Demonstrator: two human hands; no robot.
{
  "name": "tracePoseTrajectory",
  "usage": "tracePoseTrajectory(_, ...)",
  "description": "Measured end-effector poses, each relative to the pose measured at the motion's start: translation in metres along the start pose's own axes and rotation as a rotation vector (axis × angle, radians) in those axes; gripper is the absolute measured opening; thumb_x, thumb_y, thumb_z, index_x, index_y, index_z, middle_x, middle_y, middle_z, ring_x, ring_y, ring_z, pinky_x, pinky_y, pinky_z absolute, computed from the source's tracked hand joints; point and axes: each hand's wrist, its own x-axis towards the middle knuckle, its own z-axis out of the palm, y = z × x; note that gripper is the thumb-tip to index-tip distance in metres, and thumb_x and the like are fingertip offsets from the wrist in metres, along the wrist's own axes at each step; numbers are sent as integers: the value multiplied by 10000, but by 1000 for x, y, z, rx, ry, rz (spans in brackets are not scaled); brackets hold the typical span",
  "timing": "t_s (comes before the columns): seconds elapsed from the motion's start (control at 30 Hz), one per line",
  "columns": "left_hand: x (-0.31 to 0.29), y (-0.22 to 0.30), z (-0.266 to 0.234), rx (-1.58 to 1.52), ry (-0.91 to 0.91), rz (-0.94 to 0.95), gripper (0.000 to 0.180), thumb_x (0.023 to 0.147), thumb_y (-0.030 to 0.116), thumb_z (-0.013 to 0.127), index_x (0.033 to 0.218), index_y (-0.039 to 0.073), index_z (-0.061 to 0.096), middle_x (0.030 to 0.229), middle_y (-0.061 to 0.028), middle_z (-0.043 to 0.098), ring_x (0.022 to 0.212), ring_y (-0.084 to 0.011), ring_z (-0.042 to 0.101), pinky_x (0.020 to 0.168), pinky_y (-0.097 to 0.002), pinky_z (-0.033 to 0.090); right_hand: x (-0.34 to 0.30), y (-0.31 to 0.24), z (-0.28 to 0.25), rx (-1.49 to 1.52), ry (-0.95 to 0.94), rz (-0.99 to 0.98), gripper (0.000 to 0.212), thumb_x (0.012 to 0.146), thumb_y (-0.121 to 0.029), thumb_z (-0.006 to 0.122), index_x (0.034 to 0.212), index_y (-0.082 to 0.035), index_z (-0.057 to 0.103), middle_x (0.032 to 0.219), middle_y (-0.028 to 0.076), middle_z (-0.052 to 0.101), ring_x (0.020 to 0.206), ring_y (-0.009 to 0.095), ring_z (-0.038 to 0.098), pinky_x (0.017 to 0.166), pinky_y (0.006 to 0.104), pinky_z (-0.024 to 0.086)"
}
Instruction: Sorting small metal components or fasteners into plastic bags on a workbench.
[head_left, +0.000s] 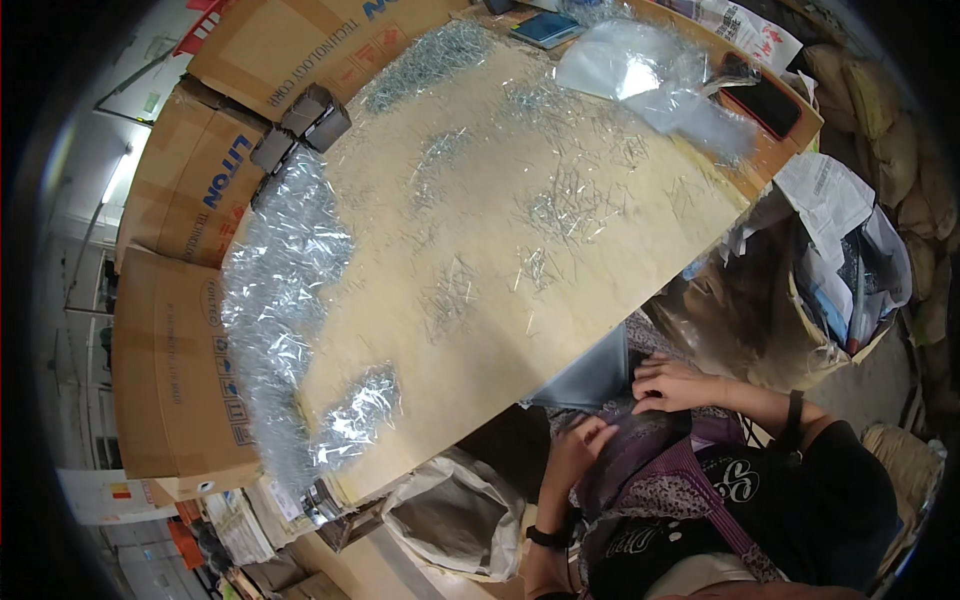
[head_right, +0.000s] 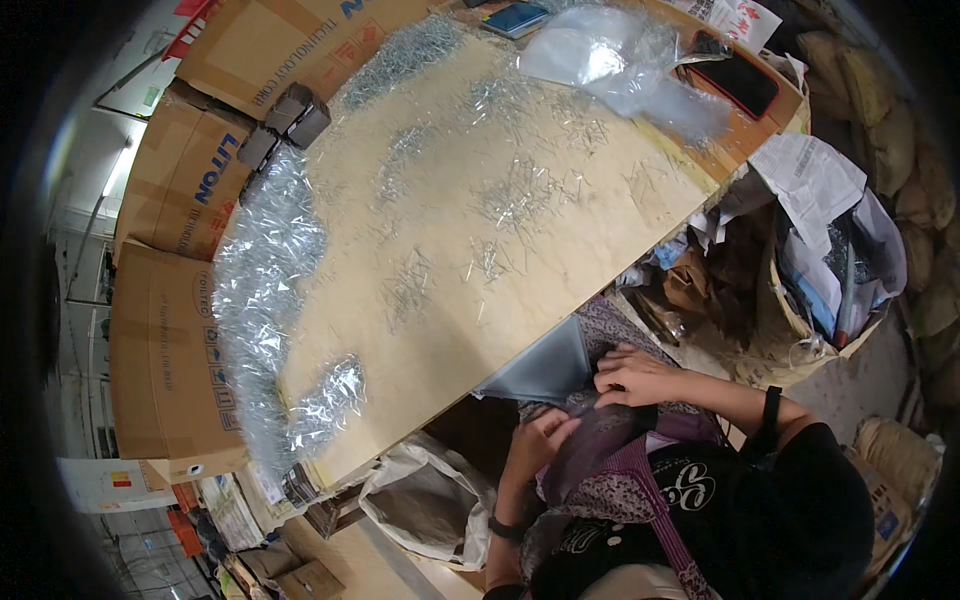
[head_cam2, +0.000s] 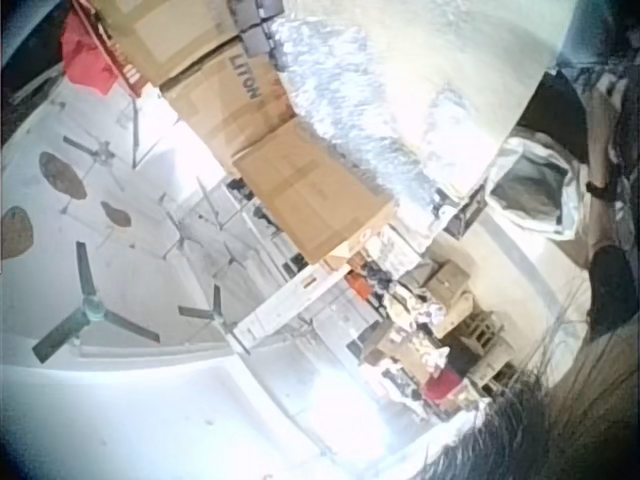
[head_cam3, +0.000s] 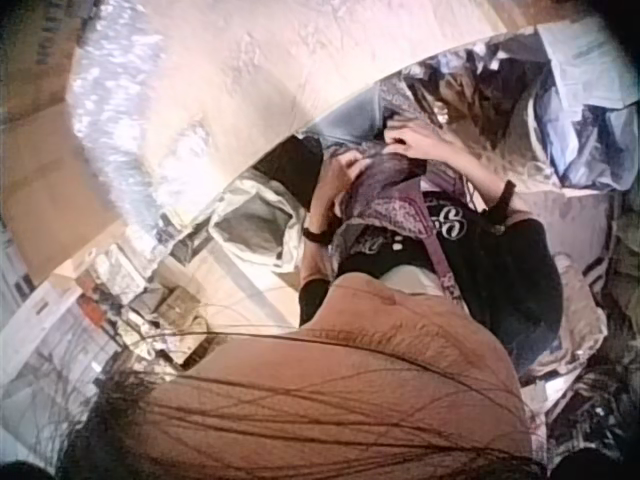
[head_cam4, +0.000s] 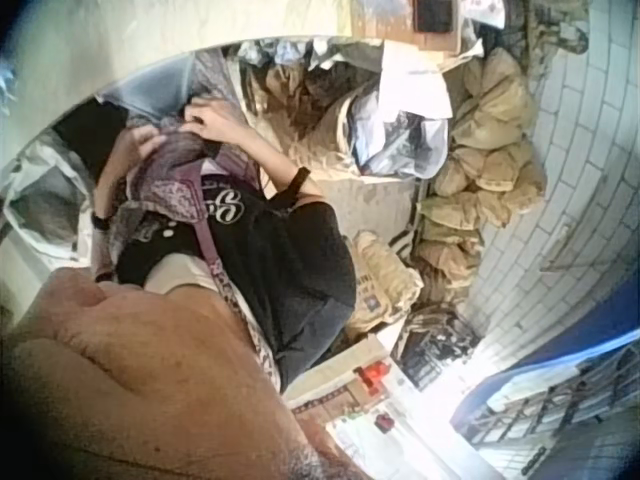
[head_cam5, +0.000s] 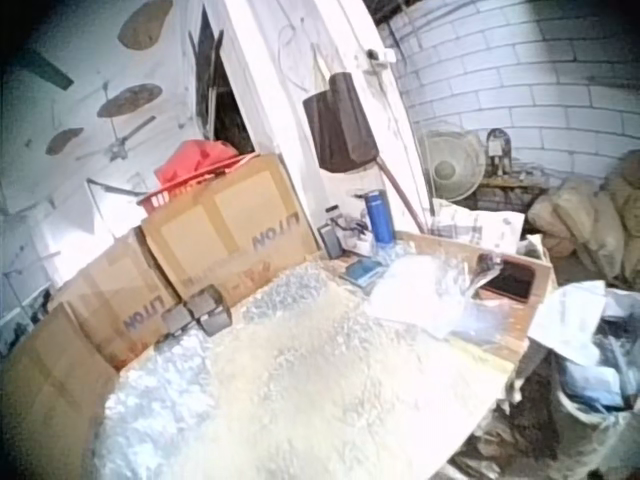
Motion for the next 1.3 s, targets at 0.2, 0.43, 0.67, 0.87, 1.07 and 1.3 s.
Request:
tracePoseTrajectory(0.2, 0, -24, 20, 79, 218, -137, 127, 896, 112, 576, 971, 55, 662, 926, -143, 671, 856, -344, 658, 713, -403, 516, 4, -7, 28, -75, 356, 301, 309, 859, -267, 661, 1026, -55, 511, 910, 113, 551, 879, 295, 526, 797, 399, 364)
tracePoseTrajectory(0.43, -5, -16, 32, -32, 331, 109, 132, 818, 4, 672, 948, 12, 693, 899, -140, 694, 764, -244, 682, 696, -314, 526, 80, -65, -78, -629, 653, -241, 323, 855, -199, 627, 1133, -44, 568, 1093, 131, 558, 1097, 289, 496, 973, 465, 341)
tracePoseTrajectory(0.67, 7, -7, 40, -83, 311, 56, 136, 855, -9, 620, 968, 0, 695, 917, -117, 700, 853, -218, 670, 779, -292, 512, 129, -48, -111, -834, 388, -118, 508, 932, -476, 459, 1326, -162, 526, 1427, 74, 458, 1375, 293, 329, 1141, 482, 224)
tracePoseTrajectory(0.87, 2, -19, 47, -333, 292, -112, 143, 885, -10, 585, 984, -20, 689, 946, -83, 698, 864, -138, 649, 809, -249, 498, 104, -57, -101, -666, 322, -170, 373, 950, -320, 495, 1282, -164, 566, 1423, 45, 466, 1369, 268, 349, 1140, 472, 254)
tracePoseTrajectory(1.07, 3, 5, 32, -107, 330, 42, 124, 855, -11, 629, 959, -40, 690, 946, -102, 694, 855, -152, 649, 782, -267, 508, 114, -62, -93, -457, 549, -95, 448, 912, -366, 547, 1309, -157, 533, 1451, 120, 415, 1366, 328, 338, 1127, 504, 255)
tracePoseTrajectory(1.3, -6, -5, 39, -303, 333, -45, 109, 847, -45, 657, 954, -42, 679, 924, -67, 670, 846, -115, 630, 743, -232, 506, 103, -89, -34, -766, 288, -248, 655, 813, -520, 579, 1371, -197, 462, 1488, 119, 340, 1367, 330, 324, 1112, 555, 239)
